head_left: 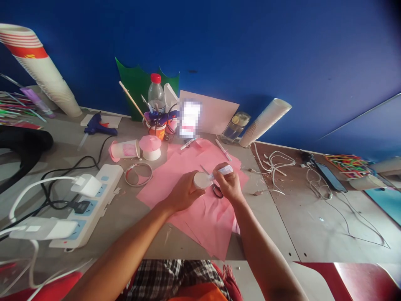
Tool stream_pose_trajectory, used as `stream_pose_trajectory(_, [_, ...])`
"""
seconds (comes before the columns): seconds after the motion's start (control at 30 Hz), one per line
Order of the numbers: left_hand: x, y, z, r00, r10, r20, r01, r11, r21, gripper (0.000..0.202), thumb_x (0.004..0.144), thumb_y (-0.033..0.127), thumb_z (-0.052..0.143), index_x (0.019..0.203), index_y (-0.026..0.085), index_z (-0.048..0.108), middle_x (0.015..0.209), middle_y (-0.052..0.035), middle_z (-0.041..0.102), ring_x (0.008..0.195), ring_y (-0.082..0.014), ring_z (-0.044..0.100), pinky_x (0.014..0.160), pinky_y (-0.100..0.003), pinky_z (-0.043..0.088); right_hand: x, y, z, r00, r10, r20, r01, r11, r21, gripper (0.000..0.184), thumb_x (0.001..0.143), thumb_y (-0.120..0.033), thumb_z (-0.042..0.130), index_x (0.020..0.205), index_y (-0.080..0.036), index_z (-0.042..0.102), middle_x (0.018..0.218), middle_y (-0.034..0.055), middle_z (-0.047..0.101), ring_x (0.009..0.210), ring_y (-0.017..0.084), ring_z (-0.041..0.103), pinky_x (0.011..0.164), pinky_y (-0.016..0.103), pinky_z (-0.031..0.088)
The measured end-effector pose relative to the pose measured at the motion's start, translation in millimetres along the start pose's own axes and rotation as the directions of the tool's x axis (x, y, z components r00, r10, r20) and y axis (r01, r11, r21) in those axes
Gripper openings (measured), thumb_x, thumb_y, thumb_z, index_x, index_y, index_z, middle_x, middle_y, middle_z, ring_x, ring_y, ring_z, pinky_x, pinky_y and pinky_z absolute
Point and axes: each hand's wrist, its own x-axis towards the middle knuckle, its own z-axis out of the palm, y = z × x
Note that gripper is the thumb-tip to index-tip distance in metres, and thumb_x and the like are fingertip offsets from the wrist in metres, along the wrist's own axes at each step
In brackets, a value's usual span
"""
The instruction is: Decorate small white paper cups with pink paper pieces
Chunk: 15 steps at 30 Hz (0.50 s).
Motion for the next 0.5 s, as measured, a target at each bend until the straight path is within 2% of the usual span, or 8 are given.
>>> stream_pose_trajectory(0.1, [-0.2, -0.5, -0.1, 0.999, 0.012, 0.031, -0.012, 1.0, 0.005, 0.025, 0.079, 0.03, 0.061, 0.1, 0.018, 0.053, 0.096, -0.0065, 0.062, 0.086, -0.0219, 0.057, 0.079, -0.036, 0.045, 0.6, -0.5, -0.9, 1.0, 0.003, 0.009, -0.003, 1.0, -0.009, 0.012, 0.078, -0.03, 0.053, 0.071, -0.02, 0.051, 0.061, -0.0019, 0.054, 0.054, 0.012, 0.048, 0.052, 0.025, 0.04])
stream_pose_trajectory(0.3, [-0.7, -1.2, 0.5, 1.0, -0.002, 0.026, 0.001, 1.0, 0.01, 0.024, 0.08, 0.029, 0.06, 0.1, 0.019, 0.052, 0.097, -0.0063, 0.062, 0.087, -0.0215, 0.056, 0.081, -0.036, 0.045, 1.4, 1.8, -3.9, 0.999, -0.019, 0.049, 0.02, 0.999, -0.032, 0.013, 0.079, -0.03, 0.052, 0.072, -0.02, 0.049, 0.06, -0.0028, 0.051, 0.052, 0.012, 0.046, 0.05, 0.025, 0.039])
stream_pose_trajectory(0.43, [-1.3, -4.9, 1.4, 1.0, -0.001, 0.022, 0.001, 1.0, 0.0, 0.027, 0.081, 0.029, 0.06, 0.104, 0.018, 0.052, 0.098, -0.0075, 0.061, 0.089, -0.0218, 0.056, 0.082, -0.036, 0.045, 3.9, 8.5, -5.2, 0.999, -0.04, 0.029, 0.042, 0.994, -0.098, 0.012, 0.075, -0.027, 0.055, 0.067, -0.02, 0.049, 0.058, -0.0033, 0.05, 0.052, 0.011, 0.044, 0.051, 0.024, 0.038])
stream_pose_trajectory(0.5, [-2.1, -7.4, 1.6, 1.0, 0.01, 0.009, -0.01, 1.0, -0.004, 0.028, 0.081, 0.029, 0.06, 0.105, 0.018, 0.052, 0.1, -0.008, 0.061, 0.091, -0.022, 0.056, 0.083, -0.037, 0.045, 5.9, 13.9, -5.2, 1.0, -0.01, 0.0, 0.009, 0.994, -0.111, 0.013, 0.072, -0.026, 0.057, 0.065, -0.02, 0.049, 0.056, -0.004, 0.049, 0.051, 0.01, 0.043, 0.05, 0.024, 0.037])
